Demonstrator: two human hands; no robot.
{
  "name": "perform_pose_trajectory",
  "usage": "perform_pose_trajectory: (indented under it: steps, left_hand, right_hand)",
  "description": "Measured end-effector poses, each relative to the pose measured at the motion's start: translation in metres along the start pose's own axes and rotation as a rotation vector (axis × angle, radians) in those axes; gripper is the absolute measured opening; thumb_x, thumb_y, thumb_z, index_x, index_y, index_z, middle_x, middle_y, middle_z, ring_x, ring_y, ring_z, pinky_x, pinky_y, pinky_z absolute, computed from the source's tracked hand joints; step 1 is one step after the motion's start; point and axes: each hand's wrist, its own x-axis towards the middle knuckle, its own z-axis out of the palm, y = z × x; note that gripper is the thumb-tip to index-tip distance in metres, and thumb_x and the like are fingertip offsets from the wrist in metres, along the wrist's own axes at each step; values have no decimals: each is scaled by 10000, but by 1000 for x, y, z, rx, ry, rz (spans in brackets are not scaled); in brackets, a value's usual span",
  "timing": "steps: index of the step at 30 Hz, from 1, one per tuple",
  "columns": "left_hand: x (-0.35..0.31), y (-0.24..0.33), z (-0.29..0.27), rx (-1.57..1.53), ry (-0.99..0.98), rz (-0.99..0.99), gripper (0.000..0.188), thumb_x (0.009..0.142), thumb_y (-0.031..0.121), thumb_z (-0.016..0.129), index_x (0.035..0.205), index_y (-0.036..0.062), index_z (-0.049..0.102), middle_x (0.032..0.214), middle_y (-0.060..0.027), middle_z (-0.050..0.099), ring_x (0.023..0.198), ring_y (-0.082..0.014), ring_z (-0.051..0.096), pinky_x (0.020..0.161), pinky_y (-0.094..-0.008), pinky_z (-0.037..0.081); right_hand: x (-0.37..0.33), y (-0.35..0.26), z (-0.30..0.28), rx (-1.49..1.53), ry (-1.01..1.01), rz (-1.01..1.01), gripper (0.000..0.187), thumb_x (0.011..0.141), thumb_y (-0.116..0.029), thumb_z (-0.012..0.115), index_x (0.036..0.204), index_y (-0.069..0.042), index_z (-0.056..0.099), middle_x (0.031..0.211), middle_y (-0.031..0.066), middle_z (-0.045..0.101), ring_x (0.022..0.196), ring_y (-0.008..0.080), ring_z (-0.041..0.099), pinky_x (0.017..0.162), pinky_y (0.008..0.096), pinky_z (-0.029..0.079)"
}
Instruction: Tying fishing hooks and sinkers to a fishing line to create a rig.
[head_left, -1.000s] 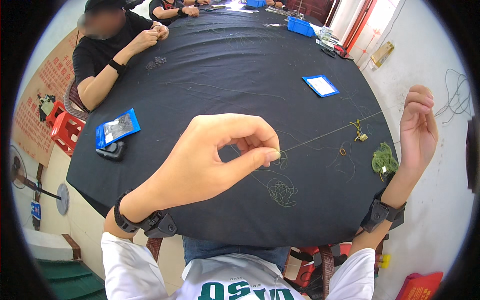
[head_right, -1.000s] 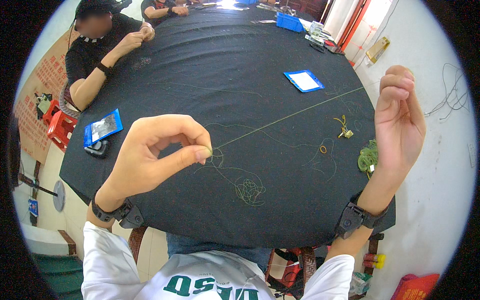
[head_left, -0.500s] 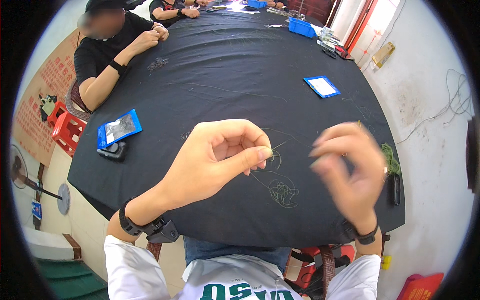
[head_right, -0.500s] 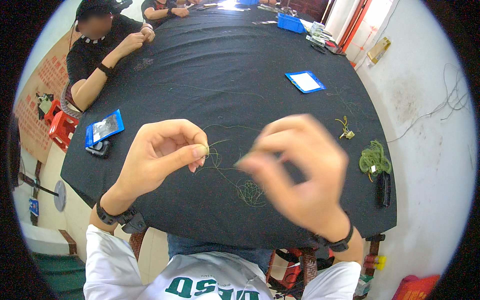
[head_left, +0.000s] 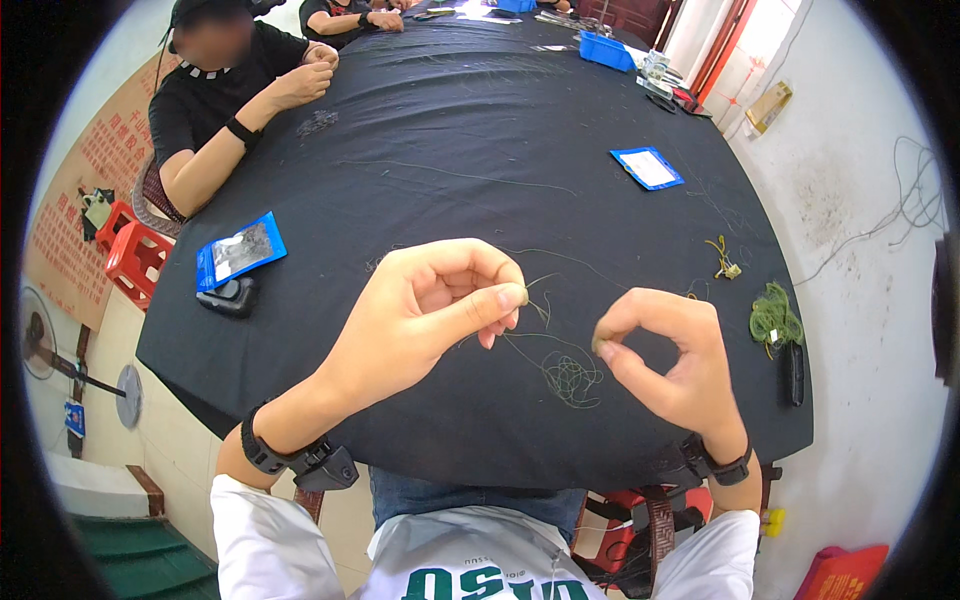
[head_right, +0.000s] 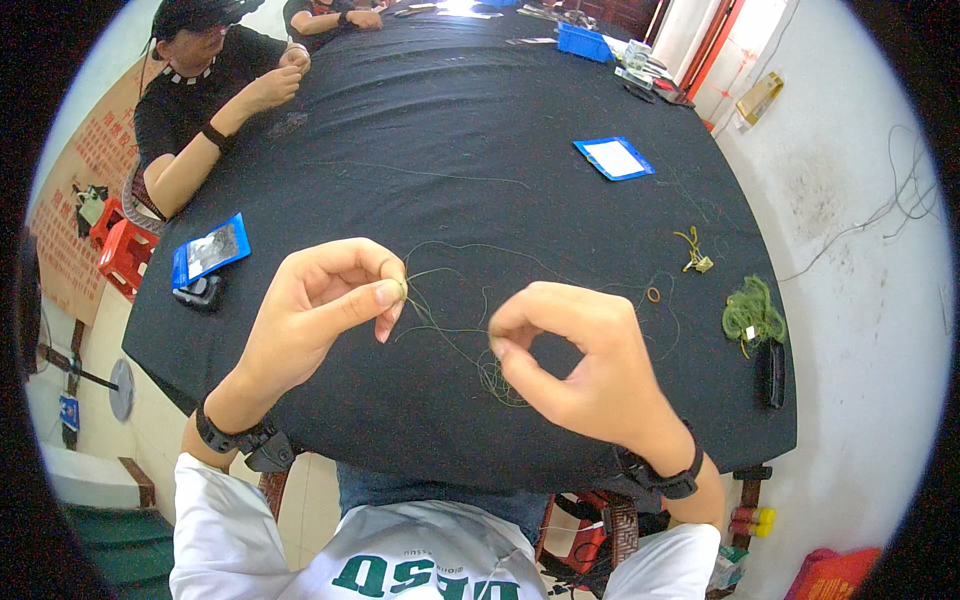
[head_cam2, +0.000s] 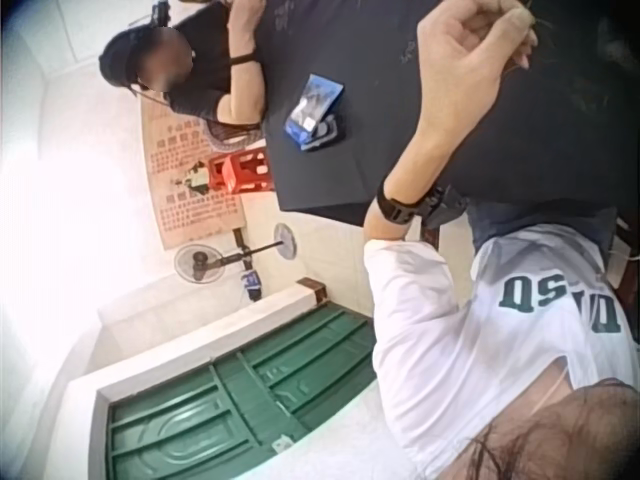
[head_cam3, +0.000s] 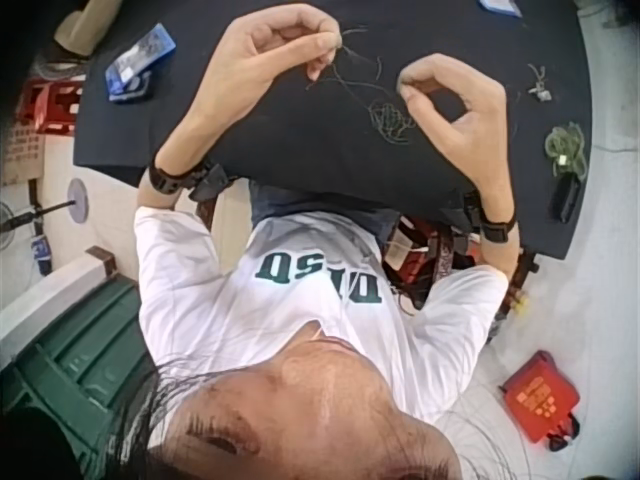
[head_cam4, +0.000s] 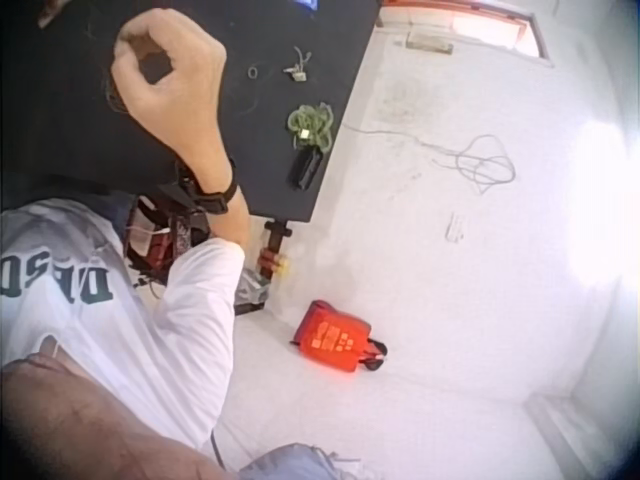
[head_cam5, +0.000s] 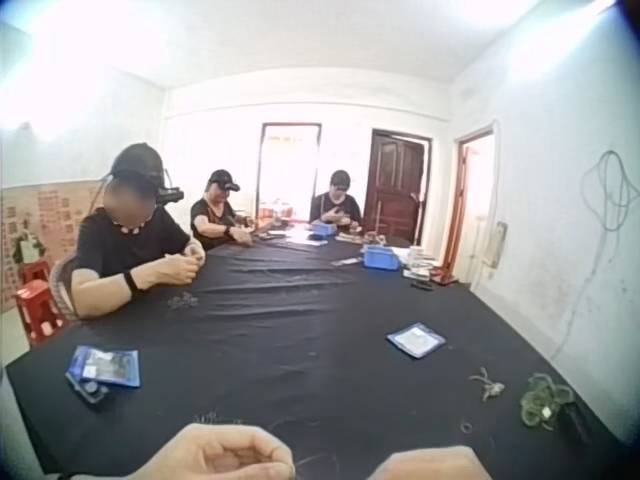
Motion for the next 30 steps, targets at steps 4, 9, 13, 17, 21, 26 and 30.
perform_pose_trajectory:
  steps: [4,9,13,17,21,26,30]
  left_hand:
    - [-4,5,2,23,4,0,93,867,80,590,885,-12,590,776,-39,577,692,-93,541,621,-224,445]
    - [-6,6,13,66,-9,10,87,868,56,588,902,-25,591,798,-36,584,727,-76,545,637,-210,441]
    - [-12,6,12,158,4,48,88,870,53,584,901,-30,589,798,-37,584,725,-75,542,637,-207,437]
    - [-15,7,7,208,32,65,90,871,50,582,899,-35,588,802,-42,582,720,-76,538,635,-208,435]
    - [-14,6,9,205,5,65,80,869,40,579,902,-32,589,817,-44,583,732,-79,545,643,-208,439]
    - [-14,6,13,287,-41,37,66,855,21,586,892,-34,597,831,-48,596,760,-96,568,673,-221,459]
    - [-16,8,16,468,-132,30,55,826,11,613,861,-30,611,804,-61,619,717,-99,582,659,-230,473]
  right_hand:
    - [-1,2,-8,168,38,189,93,776,13,578,863,0,604,876,58,617,684,72,579,609,201,459]
    - [9,-12,14,427,-84,238,354,800,-93,672,1110,-14,522,1013,93,607,718,83,602,585,204,481]
    - [9,-17,21,499,-149,399,142,833,-77,626,953,-7,600,786,34,640,650,64,595,563,190,471]
    - [5,-2,-2,325,-196,383,104,845,-74,608,908,6,628,728,39,644,617,55,586,544,181,460]
    - [9,-8,-10,281,-170,416,241,854,-104,612,1066,4,576,788,54,652,612,53,580,508,176,441]
    - [16,-6,-5,548,-398,569,239,872,-132,602,1068,2,576,796,43,639,615,45,552,506,171,406]
    - [13,4,-9,477,-350,341,151,881,-126,582,872,16,632,739,-8,594,642,15,477,554,184,370]
